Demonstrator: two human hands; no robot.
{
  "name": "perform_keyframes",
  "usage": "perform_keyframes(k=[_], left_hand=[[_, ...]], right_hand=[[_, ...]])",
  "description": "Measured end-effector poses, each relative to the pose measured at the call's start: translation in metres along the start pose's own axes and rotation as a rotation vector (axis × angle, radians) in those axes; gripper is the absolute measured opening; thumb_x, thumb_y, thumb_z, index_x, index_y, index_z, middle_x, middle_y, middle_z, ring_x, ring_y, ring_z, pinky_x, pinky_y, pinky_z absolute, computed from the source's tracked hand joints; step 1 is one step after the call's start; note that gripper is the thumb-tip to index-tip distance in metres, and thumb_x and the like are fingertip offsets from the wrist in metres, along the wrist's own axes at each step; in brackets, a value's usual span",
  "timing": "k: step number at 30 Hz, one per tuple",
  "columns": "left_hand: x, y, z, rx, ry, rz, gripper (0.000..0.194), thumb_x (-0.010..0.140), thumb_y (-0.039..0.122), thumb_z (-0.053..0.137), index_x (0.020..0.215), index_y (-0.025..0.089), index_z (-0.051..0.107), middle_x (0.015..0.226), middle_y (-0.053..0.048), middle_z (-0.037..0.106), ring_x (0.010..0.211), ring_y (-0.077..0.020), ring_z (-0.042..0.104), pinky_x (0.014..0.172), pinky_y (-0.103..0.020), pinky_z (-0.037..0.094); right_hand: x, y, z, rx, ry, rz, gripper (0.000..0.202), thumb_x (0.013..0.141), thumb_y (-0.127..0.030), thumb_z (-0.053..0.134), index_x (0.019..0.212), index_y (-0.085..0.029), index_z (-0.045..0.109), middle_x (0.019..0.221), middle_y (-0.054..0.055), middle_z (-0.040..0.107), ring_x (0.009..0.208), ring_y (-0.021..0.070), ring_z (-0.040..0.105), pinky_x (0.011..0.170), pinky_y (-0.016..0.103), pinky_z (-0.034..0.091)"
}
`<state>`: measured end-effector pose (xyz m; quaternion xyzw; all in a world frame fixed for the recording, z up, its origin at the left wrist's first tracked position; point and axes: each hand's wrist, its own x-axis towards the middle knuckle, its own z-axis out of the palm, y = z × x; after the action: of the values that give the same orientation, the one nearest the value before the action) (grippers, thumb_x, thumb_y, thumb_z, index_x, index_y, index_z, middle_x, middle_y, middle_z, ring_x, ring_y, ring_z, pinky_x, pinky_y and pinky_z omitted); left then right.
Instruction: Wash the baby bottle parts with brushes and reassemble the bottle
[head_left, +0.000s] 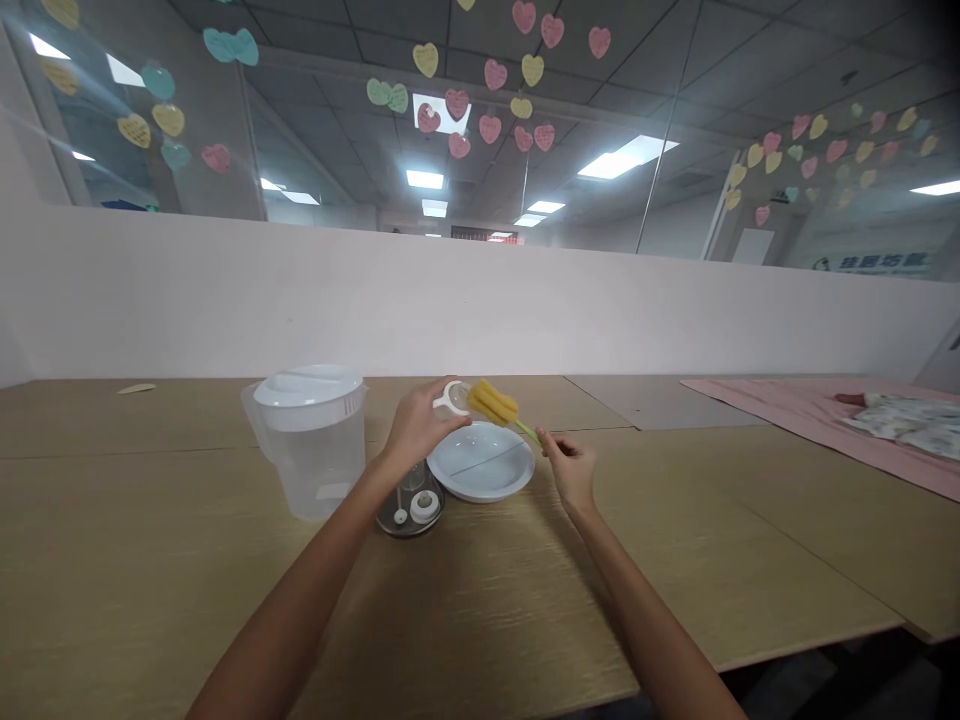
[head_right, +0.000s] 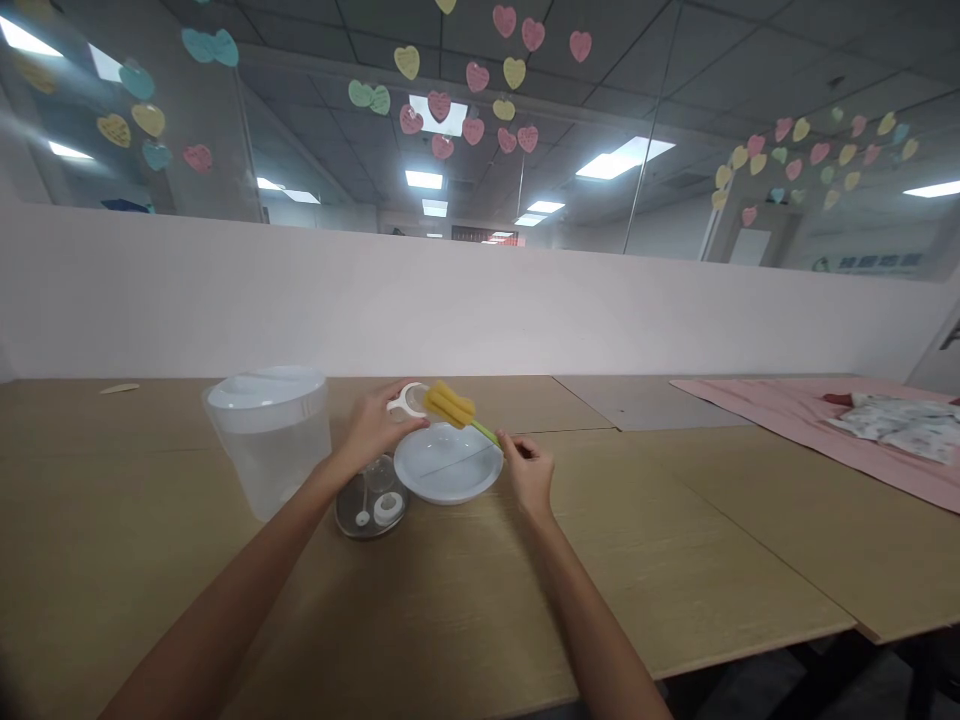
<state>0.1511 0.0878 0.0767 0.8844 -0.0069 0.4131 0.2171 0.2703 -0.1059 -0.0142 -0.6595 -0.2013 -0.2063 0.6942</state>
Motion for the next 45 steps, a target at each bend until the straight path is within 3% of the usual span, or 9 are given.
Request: perform_keyframes(k=[8,12,18,23,29,32,35,41,45], left_hand=[[-0.011,0.015,0.019,0.473,-0.208,0.403,0.038,0.076,0.008,0.056,0.114,0.015,0.052,0.114,-0.009,0.058,0.104,-0.0237,0.049,0.092,-0.038,0.036],[-0.014,0.019,0.034,0.481,-0.300,0.478,0.041,0.075,0.011,0.061,0.113,0.017,0.050,0.116,-0.009,0.056,0.107,-0.0220,0.047,0.093,-0.036,0.035],[-0.007,-0.001,0.025,0.515,-0.253,0.332,0.043,0.071,0.013,0.067,0.112,0.020,0.054,0.112,-0.008,0.058,0.104,-0.0239,0.049,0.089,-0.037,0.036],[-0.006,-0.015,0.012,0.530,-0.220,0.202,0.035,0.074,0.008,0.058,0.106,0.020,0.059,0.109,-0.012,0.060,0.106,-0.0282,0.050,0.091,-0.041,0.035],[-0.001,-0.010,0.002,-0.003,-0.142,-0.221,0.071,0.062,0.045,0.072,0.125,0.019,0.049,0.111,-0.011,0.062,0.100,-0.0276,0.058,0.083,-0.034,0.044],[-0.002,0.007,0.000,-0.302,-0.186,-0.311,0.078,0.059,0.053,0.070,0.126,0.019,0.048,0.116,-0.012,0.059,0.095,-0.0238,0.060,0.075,-0.029,0.047],[-0.008,0.032,0.000,-0.379,-0.320,-0.232,0.062,0.062,0.055,0.066,0.112,0.019,0.059,0.105,-0.006,0.065,0.087,-0.0204,0.061,0.072,-0.026,0.047],[-0.033,0.079,0.007,-0.273,-0.639,0.014,0.041,0.066,0.051,0.063,0.093,0.021,0.064,0.093,0.000,0.066,0.083,-0.0180,0.059,0.067,-0.023,0.041],[-0.044,0.085,0.015,-0.163,-0.802,0.065,0.044,0.063,0.043,0.067,0.101,0.022,0.060,0.102,-0.002,0.064,0.091,-0.0205,0.058,0.071,-0.025,0.041]], right_hand=[[-0.015,0.006,0.000,-0.453,0.046,-0.759,0.021,0.082,-0.030,0.058,0.070,-0.016,0.066,0.062,0.003,0.065,0.054,0.0084,0.055,0.055,0.019,0.038],[-0.013,0.012,0.001,-0.596,0.085,-0.900,0.019,0.082,-0.028,0.059,0.068,-0.017,0.065,0.057,0.000,0.063,0.051,0.0066,0.053,0.052,0.018,0.033],[0.008,0.023,-0.011,-0.819,0.189,-0.682,0.042,0.087,-0.036,0.048,0.052,-0.016,0.060,0.047,0.001,0.056,0.044,0.0070,0.043,0.047,0.022,0.023],[0.023,0.026,-0.030,-0.995,0.183,-0.232,0.048,0.089,-0.042,0.036,0.067,-0.015,0.068,0.062,0.009,0.064,0.052,0.0125,0.051,0.049,0.024,0.023],[0.033,0.034,-0.041,-1.139,-0.054,0.215,0.043,0.089,-0.038,0.030,0.096,-0.015,0.066,0.092,0.015,0.067,0.076,0.0230,0.063,0.056,0.027,0.035],[0.028,0.039,-0.034,-1.203,-0.314,0.245,0.038,0.089,-0.031,0.032,0.106,-0.014,0.061,0.101,0.017,0.064,0.087,0.0247,0.062,0.062,0.029,0.040],[0.020,0.042,-0.025,-1.198,-0.516,0.213,0.030,0.084,-0.028,0.042,0.102,-0.015,0.062,0.098,0.016,0.065,0.088,0.0240,0.063,0.065,0.029,0.042],[0.008,0.038,-0.013,-1.153,-0.715,0.149,0.024,0.073,-0.034,0.058,0.087,-0.017,0.067,0.090,0.013,0.068,0.084,0.0239,0.064,0.064,0.026,0.040],[0.010,0.037,-0.014,-1.148,-0.752,0.130,0.024,0.075,-0.033,0.054,0.086,-0.015,0.066,0.090,0.014,0.068,0.081,0.0234,0.064,0.058,0.025,0.036]])
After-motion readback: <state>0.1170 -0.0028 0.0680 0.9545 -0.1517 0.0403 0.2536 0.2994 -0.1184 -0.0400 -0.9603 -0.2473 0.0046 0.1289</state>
